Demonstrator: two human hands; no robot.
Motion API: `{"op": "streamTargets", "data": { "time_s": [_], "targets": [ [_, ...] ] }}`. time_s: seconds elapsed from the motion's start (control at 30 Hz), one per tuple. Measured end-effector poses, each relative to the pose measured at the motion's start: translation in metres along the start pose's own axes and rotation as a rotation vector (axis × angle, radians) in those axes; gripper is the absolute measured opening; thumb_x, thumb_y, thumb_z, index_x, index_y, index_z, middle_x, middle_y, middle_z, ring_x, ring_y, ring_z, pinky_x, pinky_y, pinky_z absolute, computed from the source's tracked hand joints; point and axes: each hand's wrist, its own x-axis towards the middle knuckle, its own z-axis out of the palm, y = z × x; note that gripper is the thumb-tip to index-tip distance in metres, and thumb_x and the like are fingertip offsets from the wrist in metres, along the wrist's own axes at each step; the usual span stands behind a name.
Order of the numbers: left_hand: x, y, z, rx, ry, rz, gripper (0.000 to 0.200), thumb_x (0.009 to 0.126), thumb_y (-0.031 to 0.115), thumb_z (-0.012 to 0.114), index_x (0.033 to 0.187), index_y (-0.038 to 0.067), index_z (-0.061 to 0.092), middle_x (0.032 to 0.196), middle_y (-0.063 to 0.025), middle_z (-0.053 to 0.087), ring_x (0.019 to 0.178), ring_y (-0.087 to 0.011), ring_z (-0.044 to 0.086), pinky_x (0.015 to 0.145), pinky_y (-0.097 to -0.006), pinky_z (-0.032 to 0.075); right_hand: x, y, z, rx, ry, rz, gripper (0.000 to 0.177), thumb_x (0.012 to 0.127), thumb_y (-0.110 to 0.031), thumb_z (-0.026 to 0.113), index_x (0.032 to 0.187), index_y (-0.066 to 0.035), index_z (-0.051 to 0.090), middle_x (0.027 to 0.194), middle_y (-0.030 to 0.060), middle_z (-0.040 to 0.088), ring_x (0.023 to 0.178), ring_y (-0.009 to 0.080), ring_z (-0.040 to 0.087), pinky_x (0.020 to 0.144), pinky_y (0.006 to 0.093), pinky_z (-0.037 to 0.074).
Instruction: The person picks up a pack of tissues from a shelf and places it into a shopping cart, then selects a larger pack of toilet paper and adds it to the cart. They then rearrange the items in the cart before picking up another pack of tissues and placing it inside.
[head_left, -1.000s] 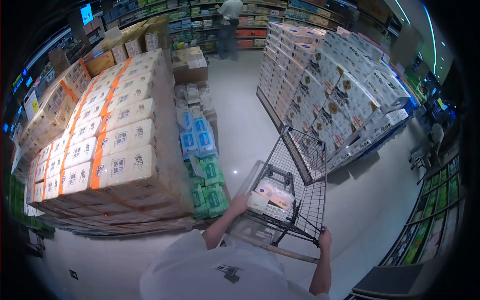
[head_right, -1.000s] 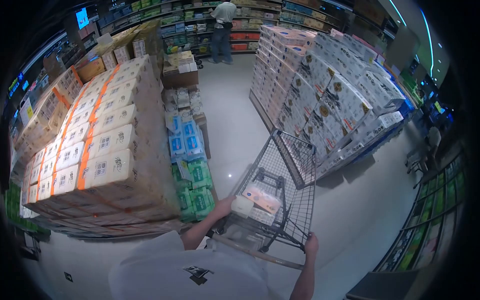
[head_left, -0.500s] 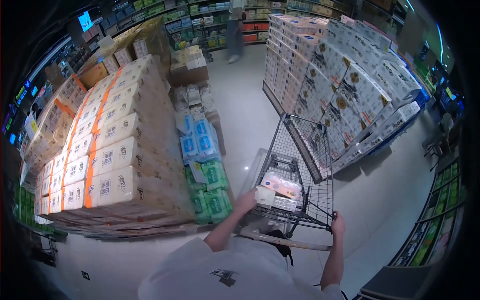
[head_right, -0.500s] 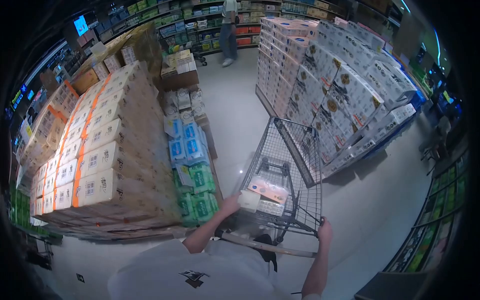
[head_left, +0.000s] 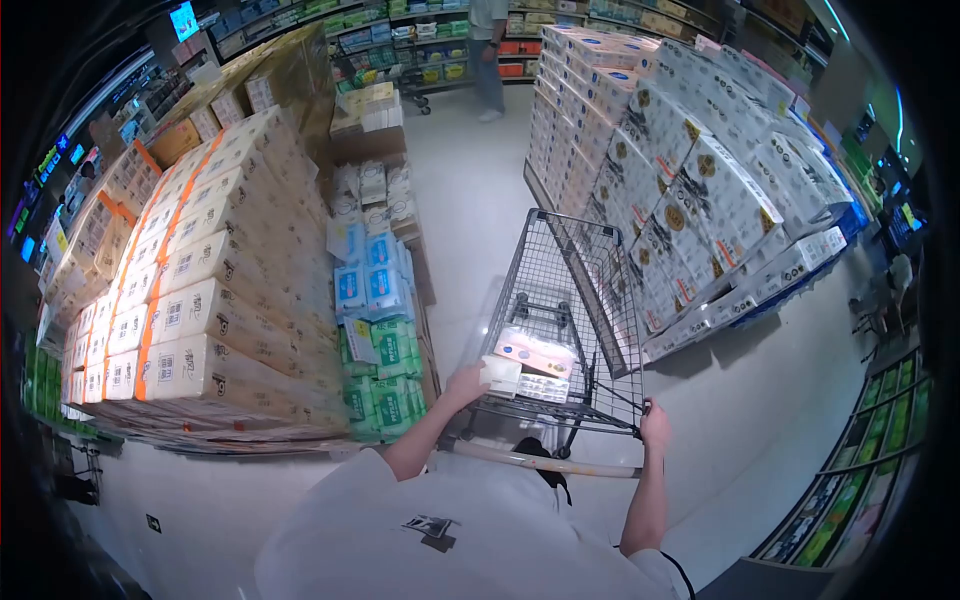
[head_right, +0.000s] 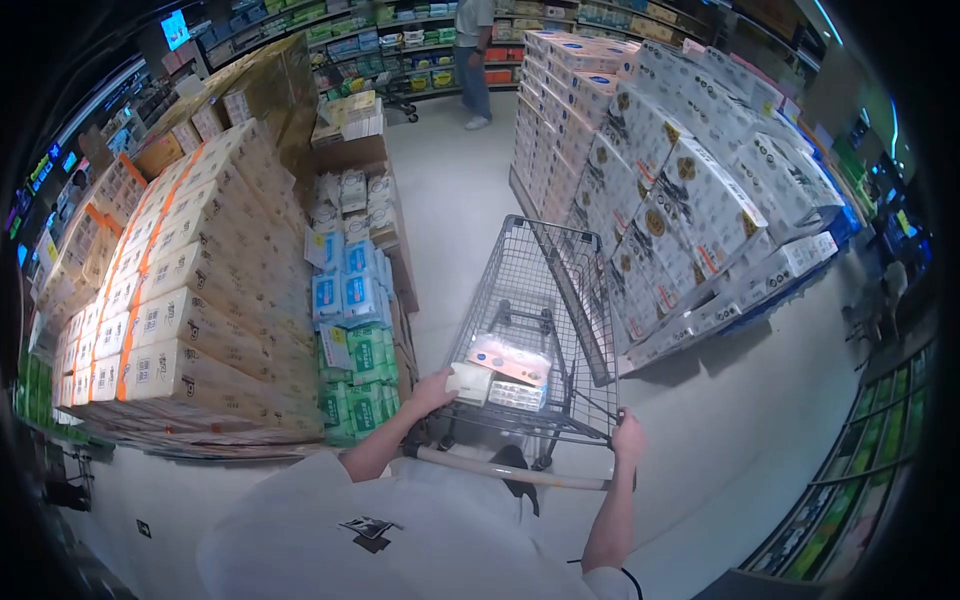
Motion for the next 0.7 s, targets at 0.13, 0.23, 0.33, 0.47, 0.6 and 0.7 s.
{"op": "streamTargets", "data": {
  "time_s": [0.13,0.23,0.33,0.47,0.6,0.7],
  "targets": [
    [0.023,0.008,0.001,0.041,-0.006,-0.022,0.056,0.078,0.04,0.072,0.121,0.008,0.057,0.112,-0.0206,0.066,0.105,-0.0371,0.064,0.09,-0.0465,0.051,0.038,-0.008,-0.008,-0.073,-0.029,-0.009,0.038,0.087,-0.005,0.052,0.121,-0.019,0.063,0.11,0.0142,0.069,0.1,0.0345,0.067,0.083,0.0463,0.054],
    [0.039,0.015,-0.001,0.085,-0.013,-0.029,0.056,0.077,0.043,0.073,0.118,0.007,0.059,0.111,-0.0198,0.067,0.104,-0.0361,0.064,0.089,-0.046,0.051,0.064,-0.008,-0.012,-0.036,-0.02,-0.038,0.038,0.087,-0.006,0.051,0.121,-0.018,0.064,0.104,0.0193,0.069,0.099,0.0377,0.066,0.083,0.0491,0.052],
    [0.056,0.017,0.003,0.133,-0.023,-0.049,0.06,0.074,0.048,0.074,0.117,0.009,0.061,0.11,-0.0174,0.067,0.105,-0.0339,0.064,0.088,-0.0456,0.053,0.088,-0.009,-0.011,-0.029,0.005,-0.081,0.04,0.086,-0.006,0.052,0.122,-0.018,0.064,0.103,0.0183,0.07,0.098,0.0371,0.067,0.085,0.0483,0.053],
    [0.067,0.034,-0.006,0.147,-0.031,-0.07,0.057,0.073,0.045,0.077,0.114,0.009,0.06,0.109,-0.0163,0.067,0.103,-0.0341,0.065,0.087,-0.0458,0.053,0.124,-0.005,-0.002,-0.035,0.009,-0.126,0.041,0.083,-0.005,0.055,0.122,-0.018,0.064,0.105,0.0164,0.07,0.096,0.0358,0.068,0.085,0.0468,0.054],
    [0.078,0.049,-0.009,0.169,-0.035,-0.11,0.048,0.073,0.033,0.08,0.109,0.01,0.059,0.106,-0.0158,0.068,0.101,-0.0345,0.065,0.086,-0.046,0.053,0.146,-0.005,0.001,0.016,0.022,-0.181,0.039,0.081,-0.005,0.058,0.118,-0.017,0.066,0.106,0.0142,0.069,0.098,0.0345,0.067,0.085,0.0466,0.054],
    [0.091,0.035,0.0,0.147,-0.015,-0.094,0.042,0.072,0.023,0.079,0.106,0.011,0.059,0.102,-0.0159,0.068,0.098,-0.0348,0.066,0.084,-0.0458,0.053,0.159,-0.008,-0.002,0.02,0.006,-0.192,0.036,0.082,-0.005,0.057,0.114,-0.017,0.067,0.106,0.0138,0.068,0.096,0.0349,0.068,0.084,0.0464,0.054]
  ]
}}
